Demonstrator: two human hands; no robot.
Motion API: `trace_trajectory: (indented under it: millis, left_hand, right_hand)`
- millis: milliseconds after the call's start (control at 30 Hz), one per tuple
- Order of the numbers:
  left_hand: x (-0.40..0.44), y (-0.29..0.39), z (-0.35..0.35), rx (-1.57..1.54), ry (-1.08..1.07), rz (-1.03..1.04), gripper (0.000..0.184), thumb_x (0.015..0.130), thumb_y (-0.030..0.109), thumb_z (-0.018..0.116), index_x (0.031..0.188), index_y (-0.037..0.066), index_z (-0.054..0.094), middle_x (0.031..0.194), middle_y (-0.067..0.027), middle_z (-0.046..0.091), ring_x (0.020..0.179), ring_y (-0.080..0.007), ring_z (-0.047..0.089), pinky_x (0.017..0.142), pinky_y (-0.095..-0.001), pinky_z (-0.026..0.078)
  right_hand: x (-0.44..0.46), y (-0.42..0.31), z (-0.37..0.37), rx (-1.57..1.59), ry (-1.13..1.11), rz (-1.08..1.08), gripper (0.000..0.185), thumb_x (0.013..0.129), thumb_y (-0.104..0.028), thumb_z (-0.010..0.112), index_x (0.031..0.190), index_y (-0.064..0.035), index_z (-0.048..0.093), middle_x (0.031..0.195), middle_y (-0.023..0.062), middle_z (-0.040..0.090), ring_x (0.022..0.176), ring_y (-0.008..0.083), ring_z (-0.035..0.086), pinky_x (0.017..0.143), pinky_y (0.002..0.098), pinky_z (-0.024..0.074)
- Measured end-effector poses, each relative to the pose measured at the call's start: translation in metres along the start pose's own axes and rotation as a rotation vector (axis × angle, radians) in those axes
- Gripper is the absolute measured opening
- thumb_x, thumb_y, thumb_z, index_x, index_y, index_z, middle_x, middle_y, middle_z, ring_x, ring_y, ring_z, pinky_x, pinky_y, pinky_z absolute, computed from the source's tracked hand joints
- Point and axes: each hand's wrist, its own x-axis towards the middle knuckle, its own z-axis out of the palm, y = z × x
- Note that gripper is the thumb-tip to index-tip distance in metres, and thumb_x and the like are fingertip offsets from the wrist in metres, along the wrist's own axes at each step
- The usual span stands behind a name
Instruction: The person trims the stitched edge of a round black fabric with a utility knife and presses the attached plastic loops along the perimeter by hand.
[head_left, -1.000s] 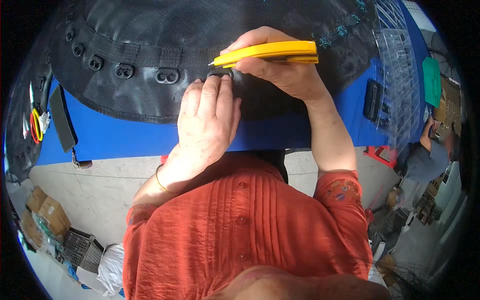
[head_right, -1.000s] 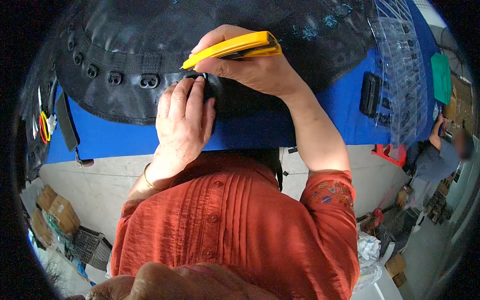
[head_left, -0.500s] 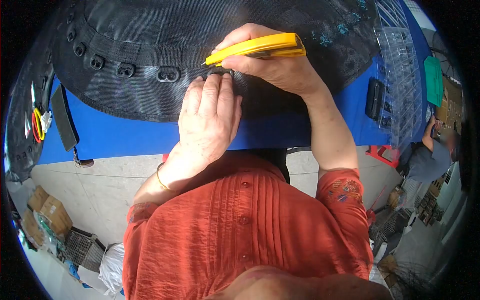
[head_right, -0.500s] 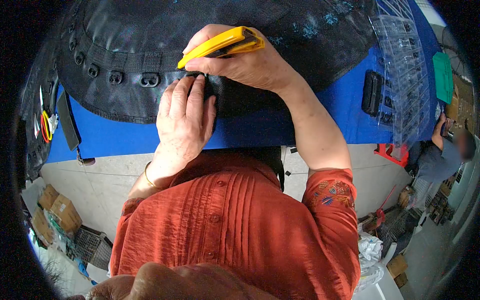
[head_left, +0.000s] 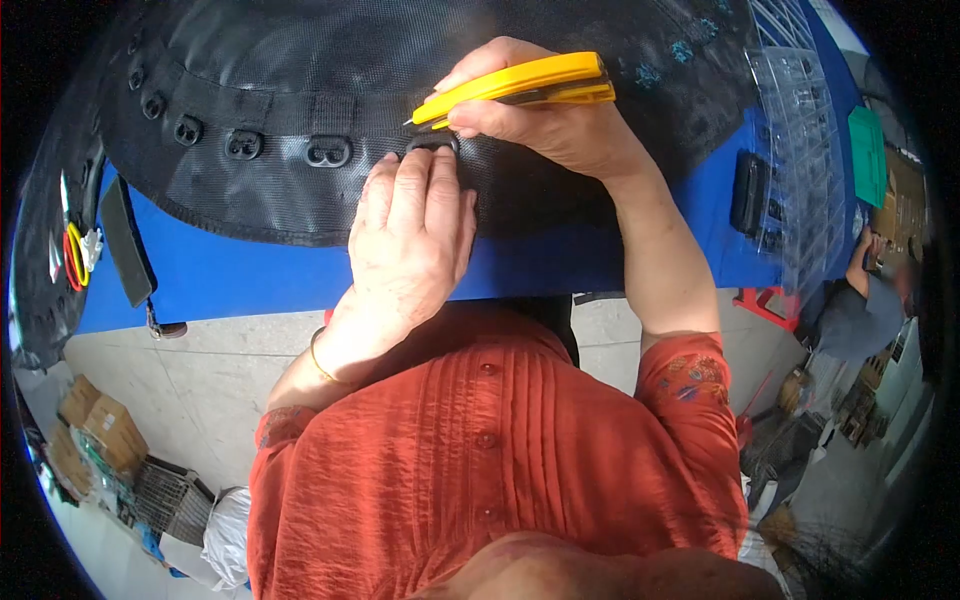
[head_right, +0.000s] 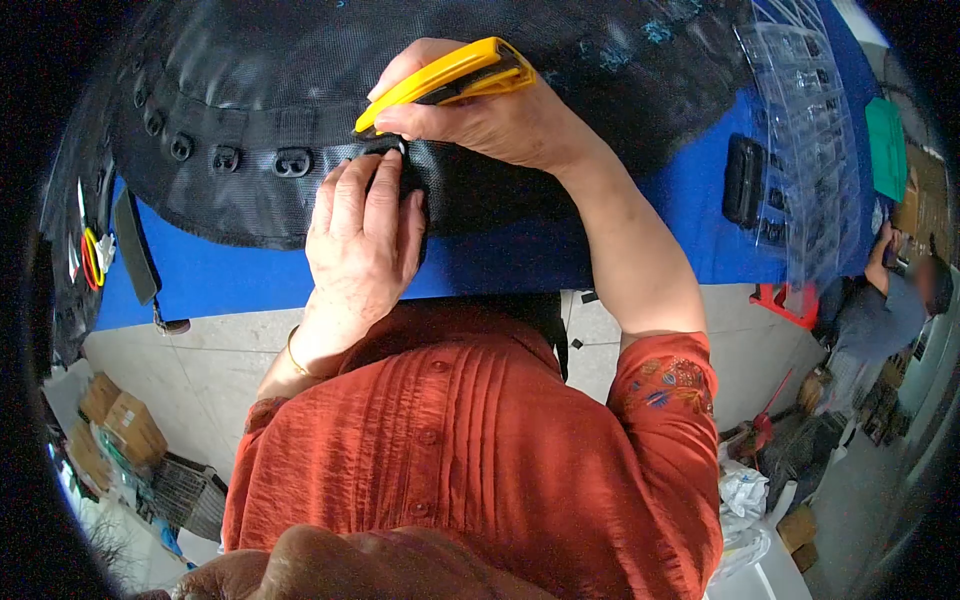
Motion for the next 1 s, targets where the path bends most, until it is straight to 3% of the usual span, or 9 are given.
trace_trajectory:
  millis: [300,367,600,700,767,800,867,1000]
  left_hand:
    - [0.001,-0.001,-0.001,0.007,0.001,0.019,0.043,0.087,0.012,0.073,0.125,-0.005,0.062,0.119,-0.0205,0.059,0.107,-0.0363,0.059,0.095,-0.0431,0.051]
    - [0.001,0.0,-0.001,0.003,0.003,0.016,0.043,0.087,0.011,0.073,0.125,-0.005,0.062,0.119,-0.0206,0.059,0.107,-0.0364,0.059,0.095,-0.043,0.051]
    - [0.001,0.001,-0.001,0.002,0.009,0.013,0.043,0.086,0.011,0.074,0.125,-0.005,0.063,0.119,-0.0205,0.059,0.107,-0.0363,0.059,0.094,-0.0423,0.051]
    - [0.001,0.0,0.0,-0.011,0.015,0.01,0.043,0.086,0.011,0.074,0.124,-0.005,0.063,0.119,-0.0202,0.06,0.107,-0.0362,0.059,0.094,-0.042,0.052]
    - [0.001,0.0,-0.001,-0.006,0.015,0.009,0.042,0.086,0.011,0.074,0.124,-0.005,0.063,0.119,-0.0201,0.06,0.107,-0.0362,0.059,0.093,-0.0419,0.052]
    - [0.001,0.0,-0.001,-0.003,0.014,0.008,0.042,0.086,0.011,0.074,0.124,-0.005,0.063,0.119,-0.02,0.06,0.107,-0.0362,0.059,0.093,-0.0418,0.052]
    - [0.001,0.001,-0.001,-0.006,0.012,0.008,0.042,0.086,0.011,0.074,0.124,-0.005,0.063,0.119,-0.02,0.06,0.107,-0.0362,0.059,0.093,-0.0418,0.052]
    - [0.002,0.0,-0.001,-0.013,0.011,0.006,0.042,0.086,0.011,0.074,0.124,-0.005,0.063,0.118,-0.02,0.06,0.106,-0.0361,0.059,0.093,-0.042,0.052]
  right_hand:
    - [0.001,0.001,0.001,0.02,0.028,-0.091,0.018,0.09,-0.016,0.076,0.102,-0.0046,0.071,0.102,0.0017,0.07,0.095,0.0104,0.066,0.088,0.0251,0.0529]
    - [0.002,-0.005,0.003,0.084,0.002,0.033,0.016,0.089,-0.016,0.076,0.1,-0.0044,0.071,0.102,0.0017,0.07,0.095,0.0113,0.067,0.089,0.026,0.0532]
    - [0.0,-0.003,0.004,0.05,-0.001,0.04,0.013,0.09,-0.015,0.075,0.099,-0.0067,0.072,0.103,0.0015,0.07,0.097,0.0127,0.067,0.089,0.0263,0.053]
    - [0.002,0.007,0.001,-0.066,-0.042,-0.147,0.012,0.09,-0.014,0.075,0.1,-0.0075,0.072,0.103,0.0016,0.07,0.098,0.0133,0.067,0.09,0.0261,0.0529]
    - [0.004,0.01,-0.002,-0.332,-0.074,-0.422,0.015,0.09,-0.015,0.076,0.101,-0.0064,0.071,0.104,0.0022,0.07,0.098,0.0129,0.066,0.09,0.0261,0.0529]
    - [0.002,0.006,-0.001,-0.331,-0.074,-0.422,0.015,0.09,-0.015,0.076,0.101,-0.0064,0.071,0.104,0.0022,0.07,0.098,0.0129,0.066,0.09,0.0261,0.0529]
    - [0.0,-0.008,0.001,0.044,0.028,0.05,0.017,0.09,-0.016,0.076,0.102,-0.0051,0.071,0.104,0.0027,0.07,0.098,0.0123,0.066,0.089,0.0261,0.0531]
    - [0.0,-0.005,0.0,0.061,0.016,0.057,0.019,0.09,-0.016,0.076,0.103,-0.0045,0.071,0.104,0.0029,0.07,0.098,0.0118,0.066,0.089,0.026,0.0531]
